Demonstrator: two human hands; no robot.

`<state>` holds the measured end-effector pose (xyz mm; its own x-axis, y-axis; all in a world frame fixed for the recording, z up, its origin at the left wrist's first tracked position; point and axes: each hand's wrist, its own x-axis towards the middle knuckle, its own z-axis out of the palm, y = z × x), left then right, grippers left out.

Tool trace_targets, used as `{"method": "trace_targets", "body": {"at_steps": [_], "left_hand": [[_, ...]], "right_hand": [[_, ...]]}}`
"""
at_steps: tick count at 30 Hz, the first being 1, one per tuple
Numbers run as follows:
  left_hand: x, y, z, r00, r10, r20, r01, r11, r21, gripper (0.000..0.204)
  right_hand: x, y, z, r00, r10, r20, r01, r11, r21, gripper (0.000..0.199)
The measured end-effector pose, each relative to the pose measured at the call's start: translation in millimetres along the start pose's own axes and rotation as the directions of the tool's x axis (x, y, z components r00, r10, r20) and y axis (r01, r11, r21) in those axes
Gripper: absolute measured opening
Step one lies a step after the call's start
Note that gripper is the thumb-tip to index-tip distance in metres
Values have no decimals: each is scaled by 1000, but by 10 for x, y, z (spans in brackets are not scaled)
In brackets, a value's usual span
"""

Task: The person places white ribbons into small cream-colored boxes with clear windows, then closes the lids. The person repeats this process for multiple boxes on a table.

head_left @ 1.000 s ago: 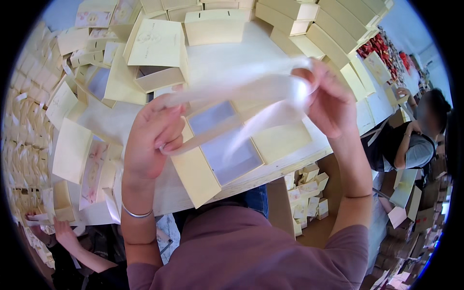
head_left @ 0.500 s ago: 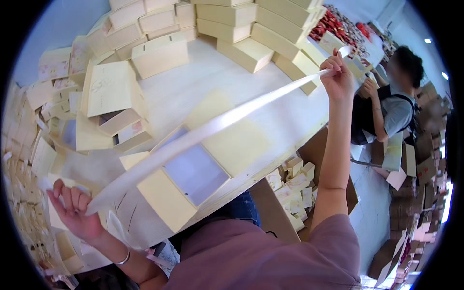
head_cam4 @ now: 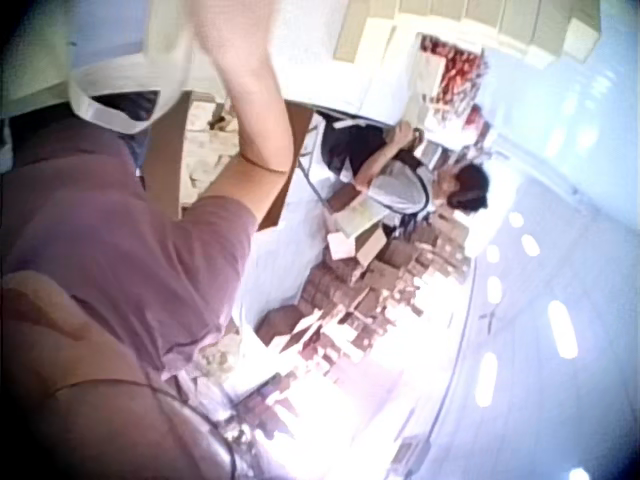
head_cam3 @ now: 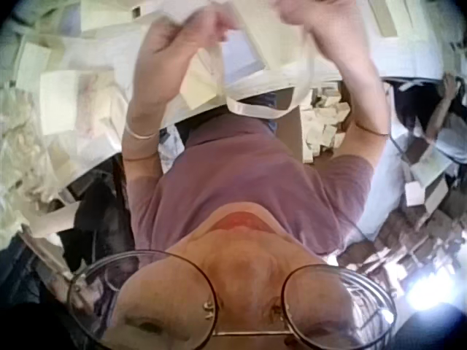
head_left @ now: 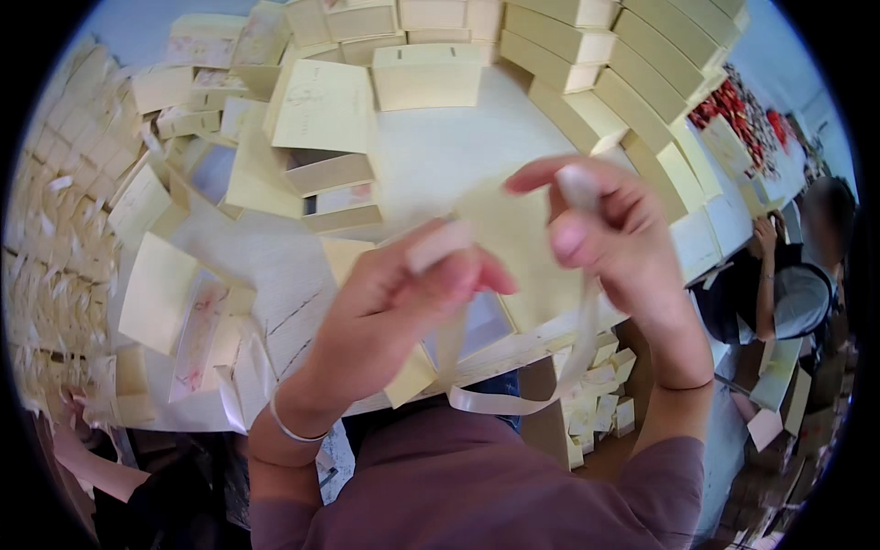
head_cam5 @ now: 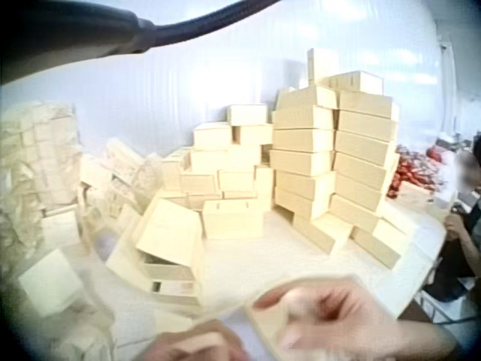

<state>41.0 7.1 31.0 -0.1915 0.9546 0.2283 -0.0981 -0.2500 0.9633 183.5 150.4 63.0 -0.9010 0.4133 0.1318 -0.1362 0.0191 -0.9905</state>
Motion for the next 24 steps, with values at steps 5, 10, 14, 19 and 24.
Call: {"method": "trace_targets", "body": {"at_steps": [5, 10, 14, 19, 24], "left_hand": [[50, -207, 3, 996, -84, -6, 83, 993, -85, 29], [-225, -124, -258, 907, 337, -251, -150, 817, 557, 26], [-798, -413, -631, 700, 435, -567, -54, 823, 565, 22], [-865, -1025, -593, 773, -72, -630, 414, 809, 417, 19], [-846, -1164, -655, 857, -206, -471, 454, 734, 505, 18]], "right_hand": [[186, 273, 261, 990, -122, 67, 123, 992, -12, 13], [393, 253, 116, 990, -141, 18, 140, 956, -257, 10], [476, 667, 176, 947, 107, 303, 187, 582, -791, 8], [578, 1094, 294, 856, 187, 482, 390, 379, -839, 7], [647, 1339, 322, 886, 112, 450, 353, 465, -812, 7]]}}
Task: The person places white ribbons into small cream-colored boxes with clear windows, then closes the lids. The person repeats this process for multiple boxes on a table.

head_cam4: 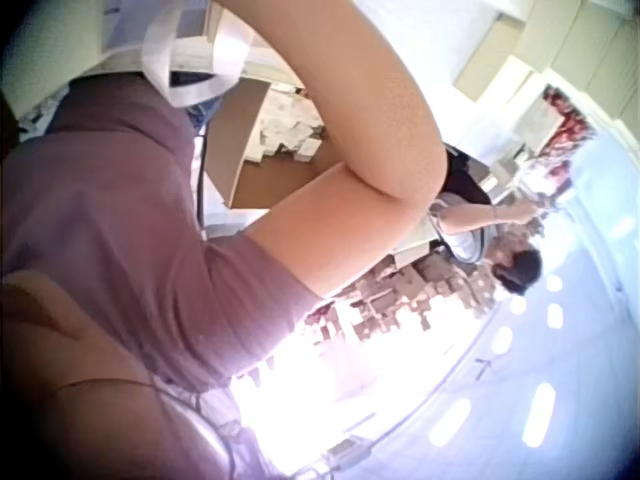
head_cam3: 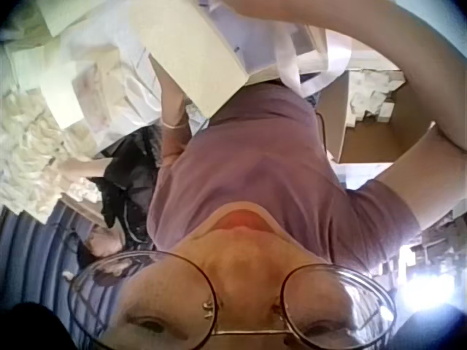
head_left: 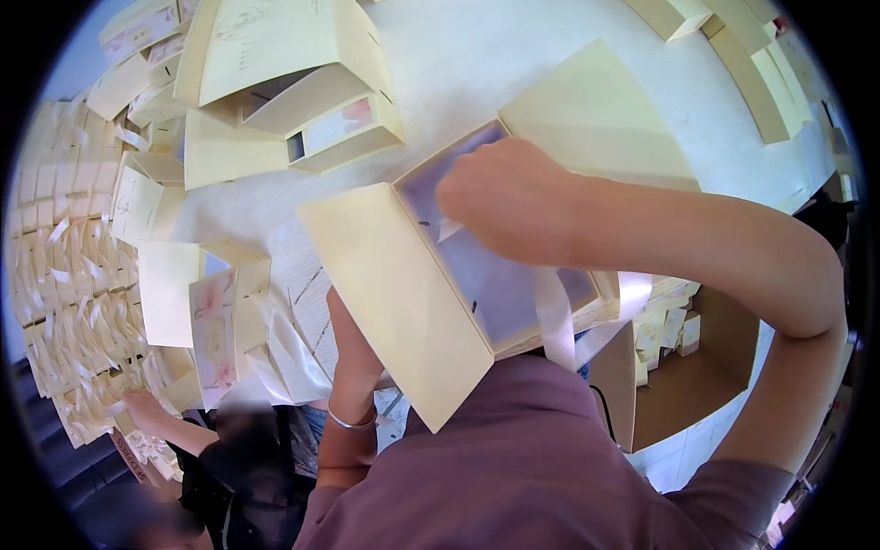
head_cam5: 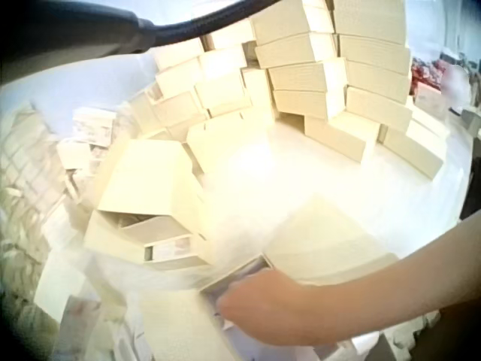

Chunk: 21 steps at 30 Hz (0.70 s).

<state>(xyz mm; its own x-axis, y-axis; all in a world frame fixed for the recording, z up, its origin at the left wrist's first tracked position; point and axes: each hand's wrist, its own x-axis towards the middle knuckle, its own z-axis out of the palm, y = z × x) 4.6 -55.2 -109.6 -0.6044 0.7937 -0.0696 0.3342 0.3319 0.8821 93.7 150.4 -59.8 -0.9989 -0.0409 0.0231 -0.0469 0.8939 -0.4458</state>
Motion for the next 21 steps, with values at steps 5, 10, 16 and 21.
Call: {"method": "trace_targets", "body": {"at_steps": [5, 10, 16, 21], "left_hand": [[121, -151, 44, 997, -18, 69, 18, 1000, 2, 16], [192, -228, 83, 999, 7, 42, -6, 1000, -13, 15], [227, -227, 108, 999, 15, 30, -14, 1000, -17, 15], [237, -232, 111, 999, 22, 29, -21, 1000, -21, 14]], "right_hand": [[89, 15, -4, 997, 40, 60, -43, 998, 52, 6], [113, 39, -40, 997, 43, 68, -49, 995, 87, 6], [139, 51, 27, 996, 53, 70, -64, 985, 162, 6], [141, 52, -36, 987, 67, 144, -92, 981, 172, 6]]}}
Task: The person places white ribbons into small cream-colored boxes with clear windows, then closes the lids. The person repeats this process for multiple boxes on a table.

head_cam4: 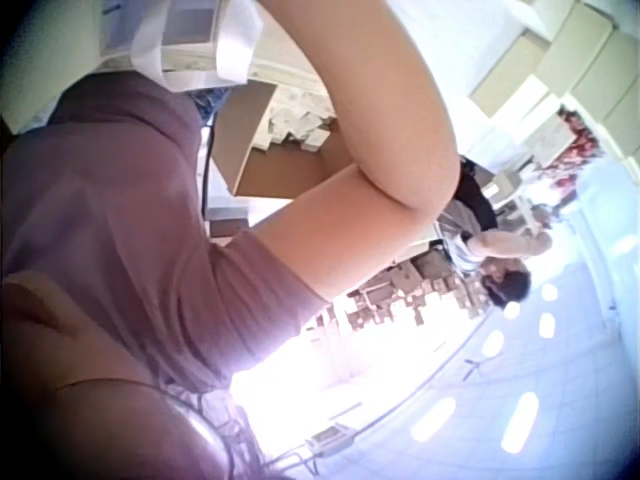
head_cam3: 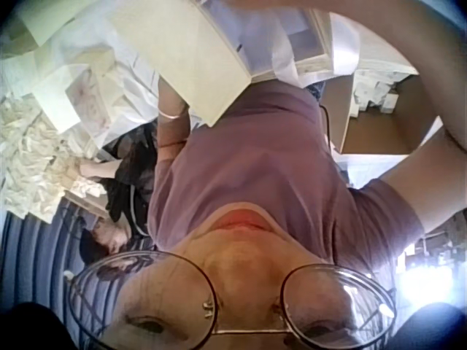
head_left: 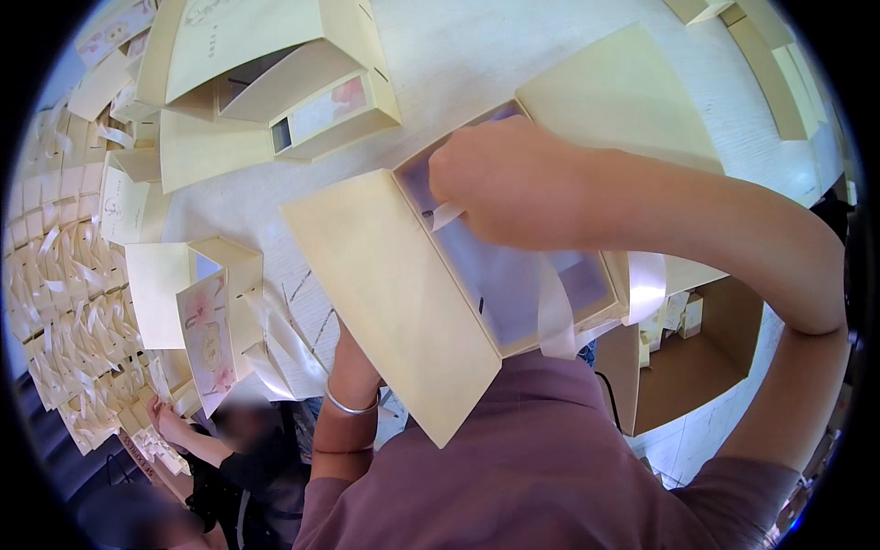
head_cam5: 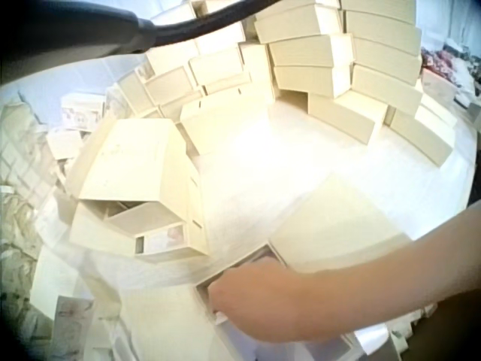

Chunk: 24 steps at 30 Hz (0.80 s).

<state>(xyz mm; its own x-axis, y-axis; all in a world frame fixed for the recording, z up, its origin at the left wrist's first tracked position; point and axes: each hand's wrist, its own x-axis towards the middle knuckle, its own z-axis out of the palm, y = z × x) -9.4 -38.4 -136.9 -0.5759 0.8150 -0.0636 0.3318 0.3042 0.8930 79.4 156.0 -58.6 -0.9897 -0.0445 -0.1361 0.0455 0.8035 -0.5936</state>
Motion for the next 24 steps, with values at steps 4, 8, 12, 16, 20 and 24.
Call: {"method": "trace_targets", "body": {"at_steps": [4, 8, 12, 16, 20, 24], "left_hand": [[13, 8, 12, 1000, 1, -4, -1, 1000, 0, 14], [15, -1, 27, 1000, 3, -2, -3, 1000, 1, 13], [29, 8, 39, 1000, 5, -2, -5, 1000, 1, 13], [40, -8, 49, 1000, 1, -3, -1, 1000, -6, 12], [41, -9, 57, 1000, -1, -11, 1, 1000, -12, 12], [54, 0, 40, 1000, -12, -14, 11, 1000, -26, 12]], "right_hand": [[-9, -13, -30, 999, 40, -14, -41, 998, -39, 6], [-5, -3, 44, 998, 12, -62, -13, 1000, -21, 6], [4, -24, 10, 997, 47, -57, -49, 998, -45, 7], [13, -23, 26, 998, 46, -52, -47, 999, -20, 8], [47, -17, 91, 999, 20, -32, -19, 999, 32, 8], [63, -22, 49, 997, 42, 59, -46, 997, 57, 15]]}}
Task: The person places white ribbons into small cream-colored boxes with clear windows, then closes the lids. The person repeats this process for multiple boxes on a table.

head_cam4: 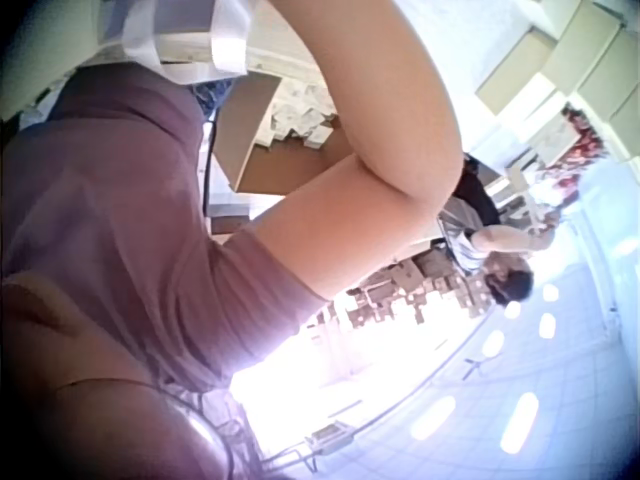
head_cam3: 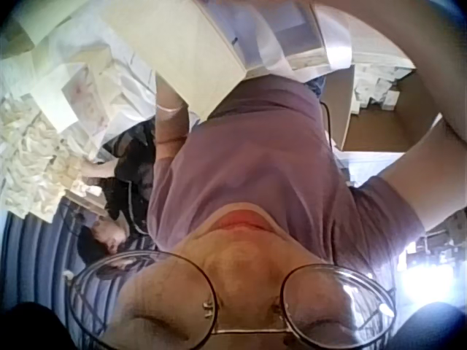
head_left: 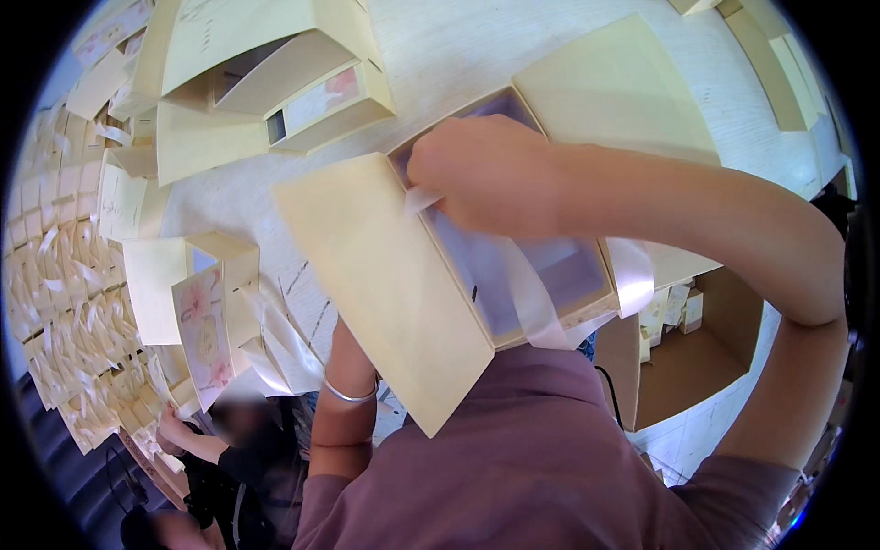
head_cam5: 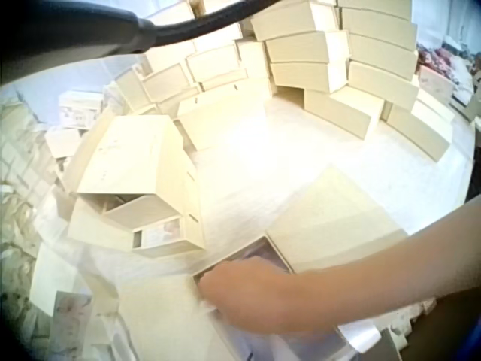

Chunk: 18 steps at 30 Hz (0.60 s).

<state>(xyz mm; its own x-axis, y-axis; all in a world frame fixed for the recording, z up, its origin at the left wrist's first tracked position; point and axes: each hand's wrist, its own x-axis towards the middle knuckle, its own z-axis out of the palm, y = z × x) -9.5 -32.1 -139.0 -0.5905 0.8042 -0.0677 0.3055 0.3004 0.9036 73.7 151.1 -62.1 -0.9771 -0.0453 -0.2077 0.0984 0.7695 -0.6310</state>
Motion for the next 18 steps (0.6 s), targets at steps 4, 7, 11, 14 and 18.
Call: {"method": "trace_targets", "body": {"at_steps": [4, 7, 11, 14, 18], "left_hand": [[-42, 47, -238, 974, -116, -195, 73, 974, -216, 12], [-111, 230, -384, 902, -217, -374, -67, 783, -618, 12], [-282, 303, -406, 919, -52, -392, -301, 551, -778, 18], [-380, 138, -227, 953, 219, -212, -304, 704, -641, 24], [-440, 84, -36, 987, 103, -125, -116, 988, -98, 24]], "right_hand": [[-178, -72, -300, 980, 185, -79, -176, 978, 111, 27], [-462, -106, -470, 984, 143, -108, -110, 957, 267, 24], [-663, -149, -153, 1000, -10, 6, 8, 952, 305, 13], [-636, -211, 81, 990, 4, 143, -60, 918, 391, 10], [-580, -247, 141, 976, 113, 185, -193, 846, 497, 11]]}}
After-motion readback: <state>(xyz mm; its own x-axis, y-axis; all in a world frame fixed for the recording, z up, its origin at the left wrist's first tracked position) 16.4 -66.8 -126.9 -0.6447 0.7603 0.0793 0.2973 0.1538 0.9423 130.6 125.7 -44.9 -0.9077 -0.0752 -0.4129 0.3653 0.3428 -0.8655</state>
